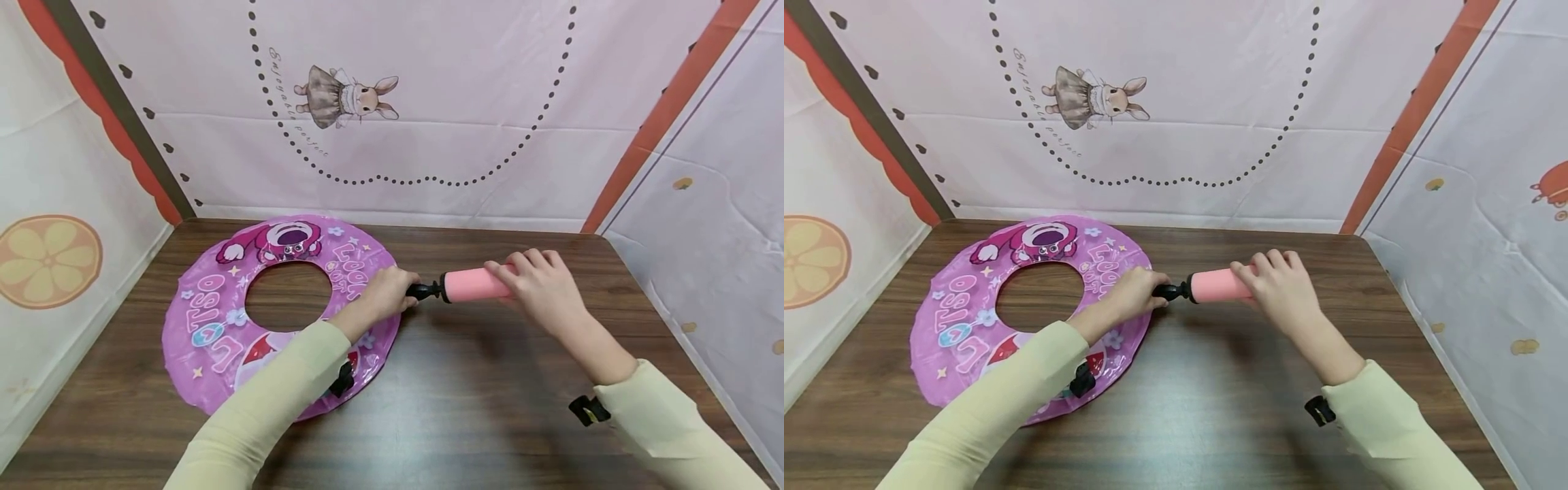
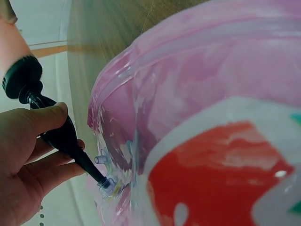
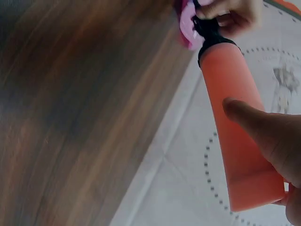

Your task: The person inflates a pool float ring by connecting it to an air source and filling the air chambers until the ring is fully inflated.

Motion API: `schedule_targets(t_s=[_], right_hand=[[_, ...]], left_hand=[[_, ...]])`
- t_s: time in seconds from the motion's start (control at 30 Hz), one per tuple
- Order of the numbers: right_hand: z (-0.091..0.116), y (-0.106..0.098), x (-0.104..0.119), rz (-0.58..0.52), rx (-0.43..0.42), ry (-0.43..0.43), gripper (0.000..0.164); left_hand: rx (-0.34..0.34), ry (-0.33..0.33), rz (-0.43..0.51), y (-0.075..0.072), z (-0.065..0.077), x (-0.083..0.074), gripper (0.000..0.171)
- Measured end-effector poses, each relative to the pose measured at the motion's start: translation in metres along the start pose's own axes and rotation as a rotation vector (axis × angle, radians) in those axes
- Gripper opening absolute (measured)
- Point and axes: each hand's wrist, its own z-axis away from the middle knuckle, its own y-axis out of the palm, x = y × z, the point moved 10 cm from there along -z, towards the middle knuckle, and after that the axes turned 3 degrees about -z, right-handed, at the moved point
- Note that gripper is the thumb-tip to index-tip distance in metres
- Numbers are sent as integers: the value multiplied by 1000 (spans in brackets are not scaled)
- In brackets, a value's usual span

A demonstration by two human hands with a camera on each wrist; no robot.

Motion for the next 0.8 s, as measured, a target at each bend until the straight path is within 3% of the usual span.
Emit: schedule_targets(t_s=[0.17, 0.37, 0.63, 0.8], right_hand=[[1, 10, 12, 2, 35, -16, 57], [6, 10, 11, -3, 71, -43, 57], [22, -14, -15, -31, 74, 0, 60], [41, -34, -47, -36, 108, 98, 65]], left_hand=[[-2, 23, -26, -1, 3, -5, 22], [26, 8, 14, 1, 3, -3, 24], [63, -17, 55, 3, 3, 3, 25], [44, -10, 64, 3, 3, 3, 25]])
